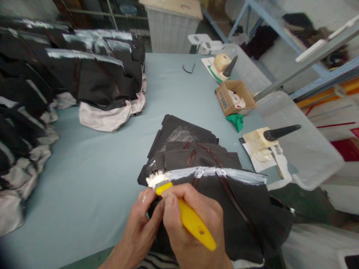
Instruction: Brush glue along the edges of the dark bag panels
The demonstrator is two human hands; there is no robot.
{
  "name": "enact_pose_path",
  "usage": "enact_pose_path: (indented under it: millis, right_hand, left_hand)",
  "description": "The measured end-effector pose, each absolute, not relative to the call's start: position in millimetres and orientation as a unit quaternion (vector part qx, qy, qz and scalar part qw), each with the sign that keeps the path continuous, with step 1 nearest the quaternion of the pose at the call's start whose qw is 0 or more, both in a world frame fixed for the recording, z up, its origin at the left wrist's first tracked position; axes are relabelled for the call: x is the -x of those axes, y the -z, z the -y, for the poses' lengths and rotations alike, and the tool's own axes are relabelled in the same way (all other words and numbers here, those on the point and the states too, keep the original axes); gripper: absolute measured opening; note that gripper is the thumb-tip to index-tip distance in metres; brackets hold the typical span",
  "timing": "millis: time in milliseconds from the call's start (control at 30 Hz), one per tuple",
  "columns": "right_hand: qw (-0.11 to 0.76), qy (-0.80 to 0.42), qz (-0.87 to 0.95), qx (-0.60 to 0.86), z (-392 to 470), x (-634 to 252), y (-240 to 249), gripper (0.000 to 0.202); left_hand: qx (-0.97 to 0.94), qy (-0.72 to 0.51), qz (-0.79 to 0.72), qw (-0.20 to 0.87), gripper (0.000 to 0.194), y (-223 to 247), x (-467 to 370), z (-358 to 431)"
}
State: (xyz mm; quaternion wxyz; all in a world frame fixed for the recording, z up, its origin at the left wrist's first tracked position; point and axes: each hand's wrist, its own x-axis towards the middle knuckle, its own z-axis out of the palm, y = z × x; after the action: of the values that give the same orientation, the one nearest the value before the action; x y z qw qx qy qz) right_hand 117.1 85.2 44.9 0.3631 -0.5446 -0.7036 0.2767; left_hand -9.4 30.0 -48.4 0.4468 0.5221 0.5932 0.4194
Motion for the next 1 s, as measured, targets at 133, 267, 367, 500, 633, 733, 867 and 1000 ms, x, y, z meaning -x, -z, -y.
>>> enact_pose_path:
  millis: [133, 267, 367, 500, 633, 733, 867, 1000]
  right_hand:
    - [0.35, -0.288, 0.701, 0.55, -78.7, -114.7, -47.3, 0.027]
    - [0.329, -0.212, 0.647, 0.655, -70.0, -133.7, -52.0, 0.033]
    - [0.32, -0.16, 0.62, 0.698, -68.3, -144.1, -52.6, 0.035]
    - [0.331, -0.178, 0.669, 0.642, -71.6, -127.6, -50.3, 0.027]
    - [0.329, -0.222, 0.721, 0.568, -75.5, -110.3, -49.9, 0.022]
    - [0.312, -0.218, 0.702, 0.602, -74.2, -116.6, -49.7, 0.025]
    - [0.326, -0.167, 0.676, 0.639, -68.3, -136.5, -45.8, 0.023]
    - [0.332, -0.105, 0.648, 0.677, -63.0, -155.2, -40.5, 0.021]
  left_hand:
    - [-0.562, -0.44, -0.565, 0.414, 0.017, 56.8, 10.8, -26.2]
    - [-0.594, -0.433, -0.547, 0.401, 0.012, 60.9, 14.0, -27.8]
    - [-0.616, -0.433, -0.533, 0.386, 0.016, 62.4, 15.8, -30.1]
    - [-0.633, -0.443, -0.512, 0.376, 0.022, 63.8, 18.0, -30.1]
    - [-0.631, -0.443, -0.505, 0.388, 0.018, 65.2, 20.3, -28.9]
    - [-0.635, -0.451, -0.508, 0.368, 0.017, 67.1, 21.5, -28.9]
    - [-0.654, -0.444, -0.513, 0.334, 0.027, 70.5, 22.7, -28.9]
    - [-0.667, -0.433, -0.525, 0.303, 0.022, 73.4, 23.2, -28.1]
